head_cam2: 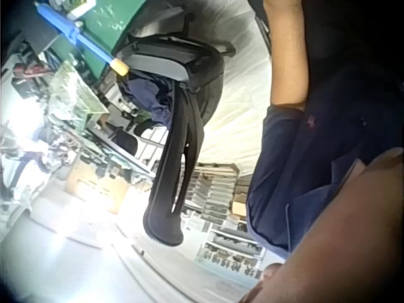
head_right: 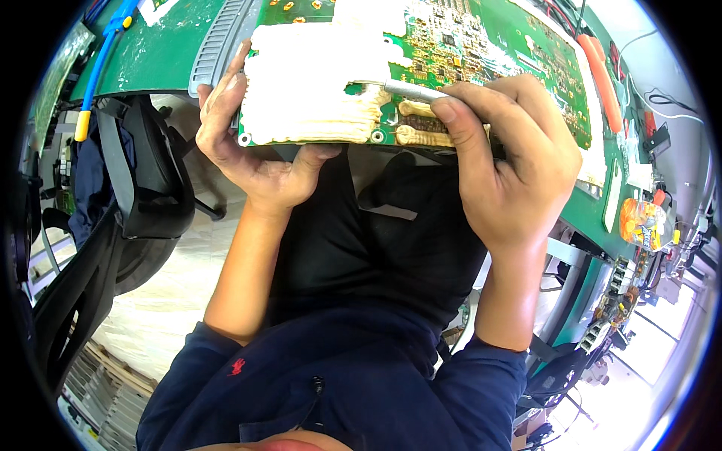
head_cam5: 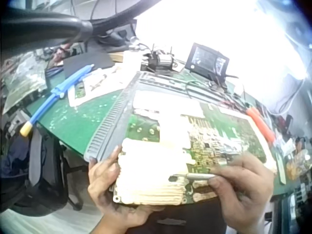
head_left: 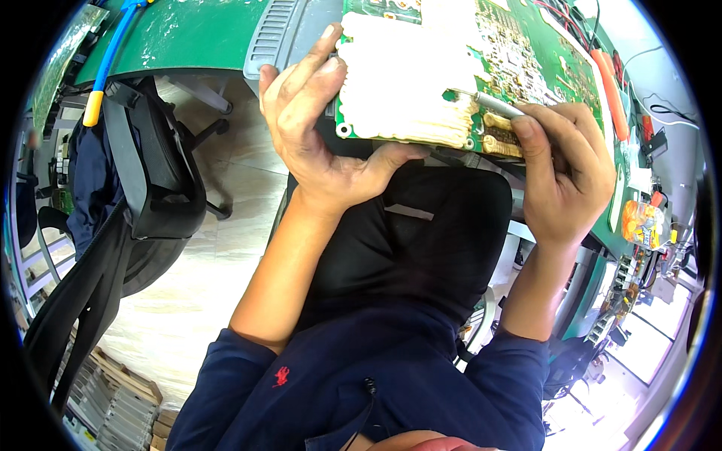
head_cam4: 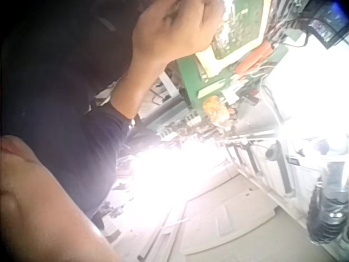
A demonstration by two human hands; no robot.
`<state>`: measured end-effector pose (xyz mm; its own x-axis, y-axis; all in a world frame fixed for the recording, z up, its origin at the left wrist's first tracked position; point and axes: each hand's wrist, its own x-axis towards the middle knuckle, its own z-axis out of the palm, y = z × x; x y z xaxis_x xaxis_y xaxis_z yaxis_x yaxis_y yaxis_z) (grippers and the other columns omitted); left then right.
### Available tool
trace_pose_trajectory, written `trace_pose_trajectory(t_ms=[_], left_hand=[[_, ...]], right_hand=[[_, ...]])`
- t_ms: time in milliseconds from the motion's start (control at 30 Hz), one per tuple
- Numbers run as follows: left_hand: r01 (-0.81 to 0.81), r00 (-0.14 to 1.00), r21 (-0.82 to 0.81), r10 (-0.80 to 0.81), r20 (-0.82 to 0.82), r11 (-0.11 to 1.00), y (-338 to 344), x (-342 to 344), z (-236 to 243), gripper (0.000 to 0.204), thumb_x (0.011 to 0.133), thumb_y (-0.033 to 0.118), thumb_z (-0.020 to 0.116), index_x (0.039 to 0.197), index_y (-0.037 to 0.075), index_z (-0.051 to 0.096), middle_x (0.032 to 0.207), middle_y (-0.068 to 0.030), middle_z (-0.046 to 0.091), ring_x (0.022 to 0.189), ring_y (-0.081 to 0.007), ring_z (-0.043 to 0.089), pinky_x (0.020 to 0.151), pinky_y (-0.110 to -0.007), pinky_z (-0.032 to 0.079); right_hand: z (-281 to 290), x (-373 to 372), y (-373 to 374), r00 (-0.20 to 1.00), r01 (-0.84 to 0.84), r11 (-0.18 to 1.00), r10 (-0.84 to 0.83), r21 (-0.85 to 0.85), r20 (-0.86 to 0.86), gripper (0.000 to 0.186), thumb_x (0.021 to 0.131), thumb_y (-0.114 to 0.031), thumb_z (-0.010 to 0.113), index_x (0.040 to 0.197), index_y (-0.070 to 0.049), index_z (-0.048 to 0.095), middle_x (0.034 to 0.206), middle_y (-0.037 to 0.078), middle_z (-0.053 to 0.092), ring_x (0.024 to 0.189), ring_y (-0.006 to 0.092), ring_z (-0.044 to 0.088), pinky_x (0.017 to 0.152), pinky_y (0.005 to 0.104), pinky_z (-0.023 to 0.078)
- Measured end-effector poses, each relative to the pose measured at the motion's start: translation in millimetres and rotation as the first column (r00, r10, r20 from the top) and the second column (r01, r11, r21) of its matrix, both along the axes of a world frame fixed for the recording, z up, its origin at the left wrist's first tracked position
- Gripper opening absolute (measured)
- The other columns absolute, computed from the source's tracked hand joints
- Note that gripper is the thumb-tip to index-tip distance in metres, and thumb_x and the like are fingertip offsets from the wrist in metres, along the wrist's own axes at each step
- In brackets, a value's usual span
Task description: The person scrapes material from a large circuit board using a metal tool and removes debris by hand.
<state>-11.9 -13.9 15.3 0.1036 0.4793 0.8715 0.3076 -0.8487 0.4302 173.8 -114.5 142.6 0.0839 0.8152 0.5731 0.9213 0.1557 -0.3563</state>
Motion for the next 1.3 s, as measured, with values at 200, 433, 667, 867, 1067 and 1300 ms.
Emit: trace_pose_trajectory(t_ms=[200,433,667,867,1067,1300], left_hand=[[0.001,1.0,0.013,-0.001,-0.007,1.0,2,1,0,0.089,0.079,0.06,0.078,0.135,0.006,0.034,0.136,-0.0252,0.056,0.131,-0.0379,0.055,0.12,-0.05,0.017],[-0.008,0.989,0.074,-0.003,0.151,0.997,10,9,-8,0.087,0.072,0.068,0.079,0.131,0.012,0.046,0.133,-0.0208,0.063,0.123,-0.0278,0.058,0.117,-0.045,0.019],[-0.002,0.986,0.079,-0.011,0.163,0.997,10,11,-8,0.087,0.073,0.067,0.079,0.131,0.012,0.046,0.133,-0.0209,0.063,0.123,-0.0274,0.059,0.116,-0.044,0.019],[0.005,1.0,0.028,-0.004,-0.029,1.0,3,-1,-1,0.091,0.079,0.061,0.078,0.136,0.006,0.034,0.135,-0.0229,0.055,0.131,-0.0384,0.055,0.12,-0.051,0.018],[-0.001,1.0,0.017,0.001,0.004,1.0,1,0,-2,0.092,0.077,0.061,0.08,0.135,0.006,0.034,0.136,-0.022,0.054,0.131,-0.0388,0.054,0.119,-0.051,0.018],[0.005,1.0,0.006,-0.005,0.025,1.0,2,2,-3,0.093,0.074,0.061,0.082,0.134,0.007,0.035,0.134,-0.0199,0.057,0.129,-0.0397,0.056,0.118,-0.051,0.02]], right_hand=[[7,4,4,0.999,-0.044,0.998,0.044,-0.033,-0.001,0.014,0.08,-0.002,0.08,0.091,0.002,0.074,0.08,0.009,0.066,0.068,0.0172,0.062,0.061,0.0264,0.048],[8,10,3,0.995,-0.094,0.995,0.094,-0.035,-0.012,0.018,0.076,0.001,0.081,0.093,0.001,0.075,0.082,0.009,0.066,0.074,0.019,0.065,0.065,0.0275,0.05],[11,14,1,0.994,-0.107,0.994,0.108,-0.034,0.03,0.02,0.075,0.002,0.081,0.093,0.001,0.075,0.083,0.009,0.066,0.075,0.0197,0.065,0.066,0.0282,0.051],[9,13,3,0.991,-0.134,0.991,0.135,-0.012,0.021,0.02,0.074,0.003,0.081,0.093,0.001,0.075,0.083,0.009,0.067,0.075,0.02,0.065,0.066,0.0287,0.051],[5,9,7,0.991,-0.137,0.99,0.137,0.026,0.009,0.018,0.076,0.002,0.081,0.093,0.001,0.074,0.083,0.009,0.067,0.074,0.0191,0.065,0.064,0.0277,0.05],[-3,6,3,0.998,-0.063,0.997,0.063,0.046,-0.006,0.016,0.078,0.0,0.081,0.092,0.001,0.074,0.084,0.009,0.066,0.072,0.0176,0.062,0.061,0.0261,0.047]])
